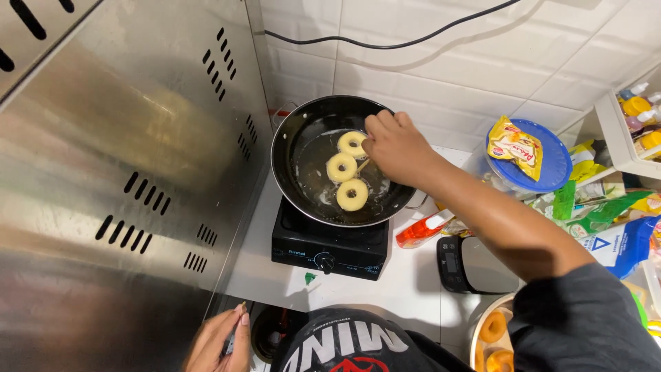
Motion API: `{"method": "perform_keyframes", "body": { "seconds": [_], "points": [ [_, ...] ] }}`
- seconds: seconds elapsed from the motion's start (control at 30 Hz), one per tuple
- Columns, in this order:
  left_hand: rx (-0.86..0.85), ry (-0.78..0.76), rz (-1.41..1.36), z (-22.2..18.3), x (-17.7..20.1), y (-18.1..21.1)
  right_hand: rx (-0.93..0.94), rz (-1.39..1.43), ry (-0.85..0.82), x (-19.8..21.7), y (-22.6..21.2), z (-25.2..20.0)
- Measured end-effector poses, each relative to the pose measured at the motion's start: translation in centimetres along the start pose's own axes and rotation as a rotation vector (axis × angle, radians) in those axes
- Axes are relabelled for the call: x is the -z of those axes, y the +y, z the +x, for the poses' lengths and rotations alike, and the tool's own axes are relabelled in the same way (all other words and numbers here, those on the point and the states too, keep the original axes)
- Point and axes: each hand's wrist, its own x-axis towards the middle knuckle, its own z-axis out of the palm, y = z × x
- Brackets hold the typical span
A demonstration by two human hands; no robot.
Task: Frying donuts in a pan, flipping them with a wooden stick, coating them in sugar, and placing them on a baking sheet.
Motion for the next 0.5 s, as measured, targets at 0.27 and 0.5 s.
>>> {"method": "perform_keyframes", "body": {
  "seconds": [0.27, 0.5],
  "points": [
    [-0.017, -0.027, -0.020, 1.7, -1.6, 0.4, -0.463, 0.002, 0.500, 9.7, -4.1, -10.1],
    [-0.256, 0.060, -0.150, 4.1, -4.6, -0.9, -1.072, 0.166, 0.660, 3.2, -7.8, -18.5]
  ]
}}
